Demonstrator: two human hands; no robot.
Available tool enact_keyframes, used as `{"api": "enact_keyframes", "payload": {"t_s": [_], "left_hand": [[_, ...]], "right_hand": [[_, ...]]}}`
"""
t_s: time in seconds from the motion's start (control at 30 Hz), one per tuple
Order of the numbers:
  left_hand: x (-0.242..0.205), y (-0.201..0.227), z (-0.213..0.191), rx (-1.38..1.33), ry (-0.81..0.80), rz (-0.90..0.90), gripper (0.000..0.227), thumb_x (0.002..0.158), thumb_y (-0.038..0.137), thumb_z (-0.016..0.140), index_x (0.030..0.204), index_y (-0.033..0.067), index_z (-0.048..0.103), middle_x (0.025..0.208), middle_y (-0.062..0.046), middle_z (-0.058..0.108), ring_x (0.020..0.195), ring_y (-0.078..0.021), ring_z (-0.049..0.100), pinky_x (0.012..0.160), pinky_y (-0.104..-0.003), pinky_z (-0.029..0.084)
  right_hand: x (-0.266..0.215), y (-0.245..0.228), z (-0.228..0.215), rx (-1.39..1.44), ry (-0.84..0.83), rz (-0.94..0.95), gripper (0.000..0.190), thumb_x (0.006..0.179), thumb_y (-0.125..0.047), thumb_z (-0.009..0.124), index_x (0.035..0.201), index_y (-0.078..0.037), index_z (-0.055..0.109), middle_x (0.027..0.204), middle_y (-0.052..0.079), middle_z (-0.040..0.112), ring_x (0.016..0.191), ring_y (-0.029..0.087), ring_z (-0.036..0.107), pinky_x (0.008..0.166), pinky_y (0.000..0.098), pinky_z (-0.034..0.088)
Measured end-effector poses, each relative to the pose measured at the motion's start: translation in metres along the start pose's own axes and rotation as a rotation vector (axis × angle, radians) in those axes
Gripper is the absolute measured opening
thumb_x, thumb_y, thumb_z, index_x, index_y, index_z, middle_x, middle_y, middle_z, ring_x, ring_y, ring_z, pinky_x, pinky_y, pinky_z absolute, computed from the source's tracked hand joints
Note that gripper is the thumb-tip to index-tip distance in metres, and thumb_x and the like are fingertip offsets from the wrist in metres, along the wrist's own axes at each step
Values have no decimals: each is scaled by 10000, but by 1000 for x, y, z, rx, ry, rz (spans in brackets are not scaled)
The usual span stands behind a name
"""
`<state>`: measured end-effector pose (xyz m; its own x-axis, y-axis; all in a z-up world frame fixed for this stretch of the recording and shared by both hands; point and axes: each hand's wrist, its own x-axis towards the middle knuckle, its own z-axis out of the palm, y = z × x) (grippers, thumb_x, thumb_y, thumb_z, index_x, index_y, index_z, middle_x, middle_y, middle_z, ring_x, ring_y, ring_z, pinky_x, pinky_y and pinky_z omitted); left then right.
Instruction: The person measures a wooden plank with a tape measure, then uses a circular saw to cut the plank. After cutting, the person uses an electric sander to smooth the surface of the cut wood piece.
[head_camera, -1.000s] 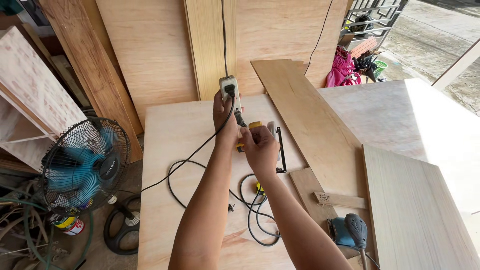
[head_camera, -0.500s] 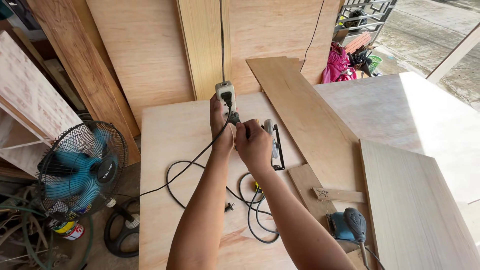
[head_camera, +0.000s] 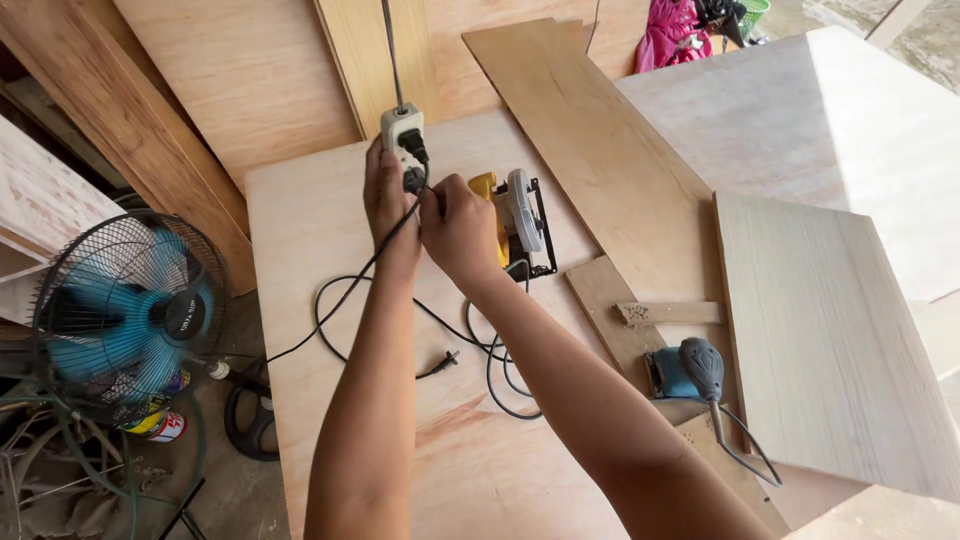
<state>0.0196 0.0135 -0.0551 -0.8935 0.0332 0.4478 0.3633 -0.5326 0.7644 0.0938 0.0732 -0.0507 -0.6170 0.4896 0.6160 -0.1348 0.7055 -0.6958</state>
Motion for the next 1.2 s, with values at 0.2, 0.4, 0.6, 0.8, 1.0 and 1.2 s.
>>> {"api": "enact_keyframes", "payload": {"t_s": [0.2,0.4,0.6,0.8,1.0,1.2], "left_hand": [[-6,17,-8,-104,-126,68,370,1138,391,472,1425,163,513,1392,-118,535,1309,-283,492,1049,-544,476],[-114,-37,-35,220,-16,-468,661,1061,683,387,1549,236,396,1554,-133,460,1446,-315,437,1124,-377,409],[-286,-70,7,491,400,-576,422,1097,277,443,1452,49,448,1427,-217,559,1358,-351,544,1149,-508,389],[-402,-121,98,618,-91,-860,342,1002,157,599,1323,45,557,1200,-95,622,993,-114,610,813,-223,510],[-414,-158,156,701,-121,-724,282,1021,168,590,1275,52,626,1151,-91,682,871,-85,584,749,-190,526],[-422,-239,196,914,-348,-638,288,981,264,613,1186,77,691,985,-50,728,829,-109,703,681,-241,588]], "right_hand": [[-28,16,-57,434,-273,104,352,1010,-455,612,1256,-204,626,865,65,779,881,300,769,807,427,601],[-130,168,-178,-181,-181,240,379,950,-362,715,1284,-202,633,1051,118,760,1029,386,703,879,520,556],[-195,219,-283,-872,-483,719,864,795,-397,860,1518,-219,421,1512,206,356,1334,432,390,879,572,543],[-184,305,-301,-654,-517,780,981,810,-313,863,1581,-269,258,1349,195,425,1257,411,501,812,581,616],[-201,267,-415,-246,-359,732,918,712,-309,859,1461,-218,336,1112,245,565,989,520,694,772,591,587],[-297,274,-544,552,95,1073,831,769,-264,849,1478,-123,440,856,178,619,532,277,661,466,330,578]]}}
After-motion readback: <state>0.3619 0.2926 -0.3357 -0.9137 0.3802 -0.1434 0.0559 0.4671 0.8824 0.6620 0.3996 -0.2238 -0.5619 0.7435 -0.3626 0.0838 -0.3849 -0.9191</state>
